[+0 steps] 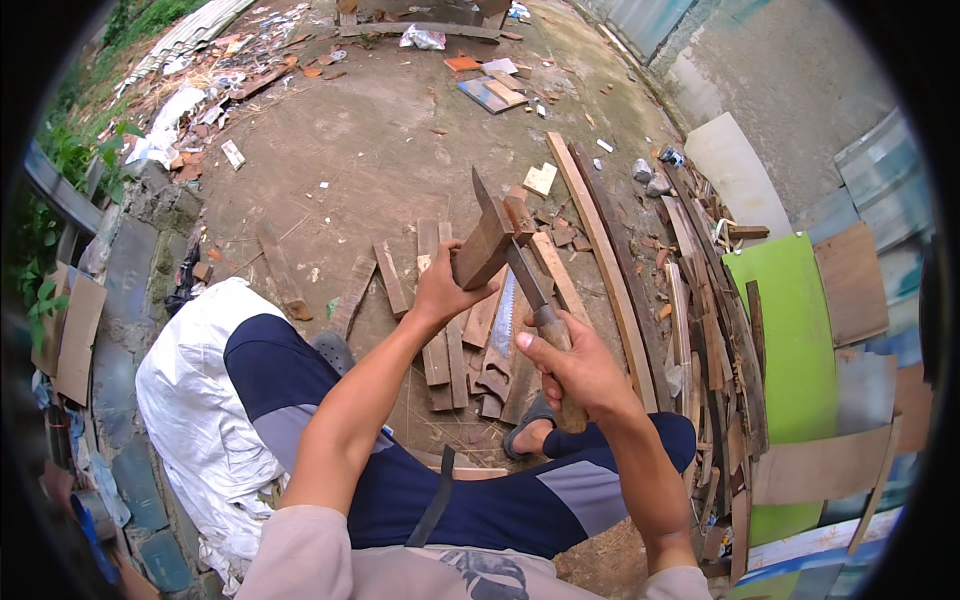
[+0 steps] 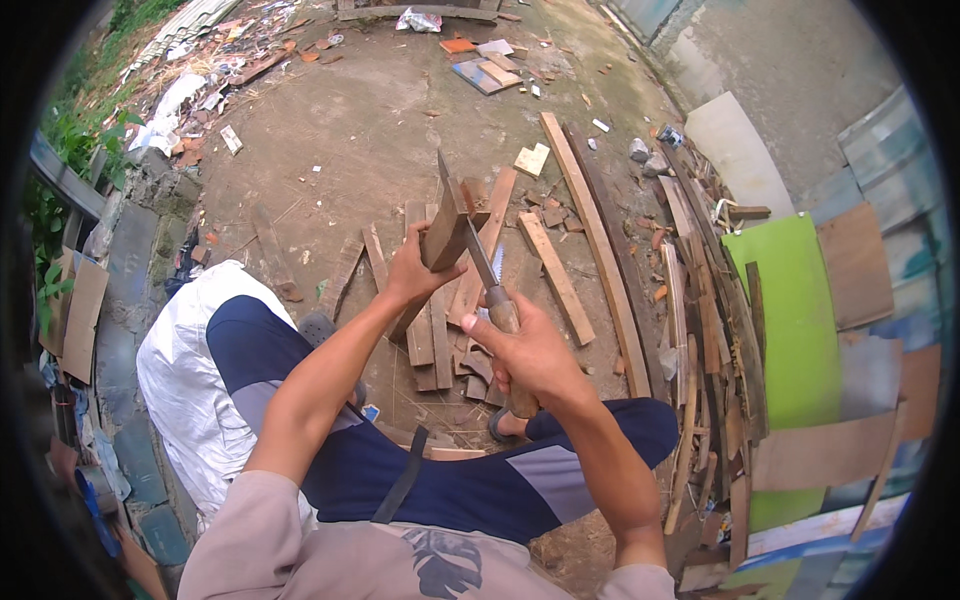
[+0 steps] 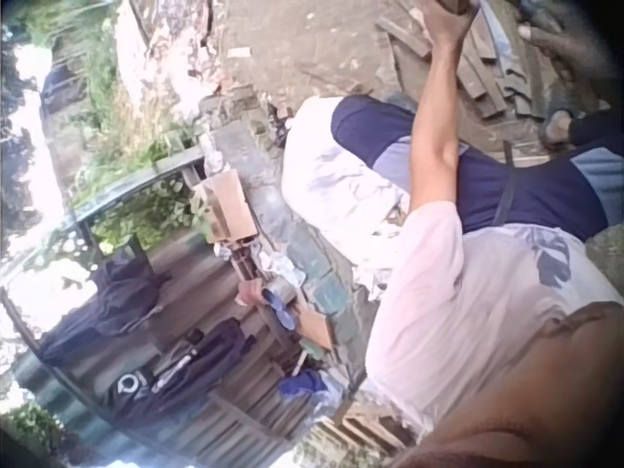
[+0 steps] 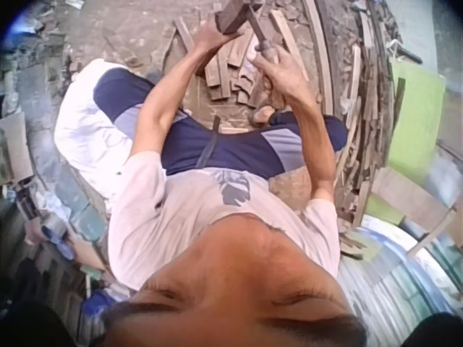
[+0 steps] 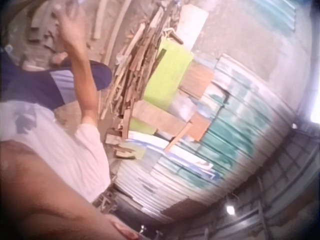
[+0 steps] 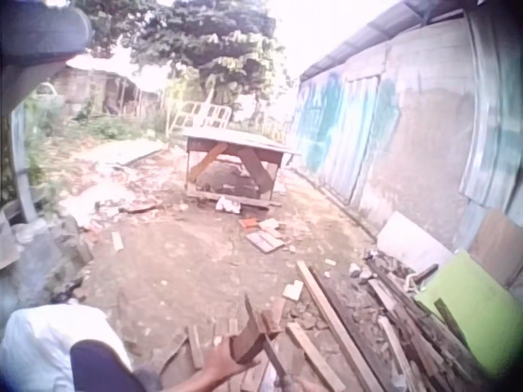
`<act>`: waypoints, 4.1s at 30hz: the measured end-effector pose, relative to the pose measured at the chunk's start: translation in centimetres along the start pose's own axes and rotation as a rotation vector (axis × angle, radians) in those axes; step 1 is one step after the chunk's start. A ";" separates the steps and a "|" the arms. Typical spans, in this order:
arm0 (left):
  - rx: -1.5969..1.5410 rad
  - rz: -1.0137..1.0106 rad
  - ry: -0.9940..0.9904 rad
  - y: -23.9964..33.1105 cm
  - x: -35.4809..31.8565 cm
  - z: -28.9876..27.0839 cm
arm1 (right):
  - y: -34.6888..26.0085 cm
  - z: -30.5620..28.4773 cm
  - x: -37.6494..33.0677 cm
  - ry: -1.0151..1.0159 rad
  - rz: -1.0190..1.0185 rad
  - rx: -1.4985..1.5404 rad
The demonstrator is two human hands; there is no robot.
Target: The person sits on the ground and uses a hammer to strike a metal file, then rubs the file against a small wooden block. The person repeatedly taps the file with the hammer and continues rubbing the file on the wood.
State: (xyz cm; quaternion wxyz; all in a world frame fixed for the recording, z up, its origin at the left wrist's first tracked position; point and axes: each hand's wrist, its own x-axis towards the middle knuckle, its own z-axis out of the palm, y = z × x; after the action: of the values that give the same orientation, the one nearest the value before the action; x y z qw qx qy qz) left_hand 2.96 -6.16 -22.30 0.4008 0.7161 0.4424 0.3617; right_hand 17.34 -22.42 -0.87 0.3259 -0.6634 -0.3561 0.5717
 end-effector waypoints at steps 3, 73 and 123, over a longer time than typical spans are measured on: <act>0.041 0.036 0.046 -1.5 0.7 1.6 | -0.5 0.2 -0.1 0.100 0.034 -0.207; 0.298 0.083 0.552 -1.3 -3.3 3.5 | 7.9 -0.9 2.2 0.458 -0.492 0.117; -0.299 0.054 -0.256 2.4 -1.9 1.1 | 6.1 -1.6 10.5 0.370 -0.696 0.355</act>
State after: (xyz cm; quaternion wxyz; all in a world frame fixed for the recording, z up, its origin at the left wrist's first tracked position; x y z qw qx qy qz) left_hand 4.08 -8.89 -20.92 0.5458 0.7003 0.3100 0.3399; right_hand 20.49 -16.86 -11.35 0.6666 -0.5288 -0.3905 0.3514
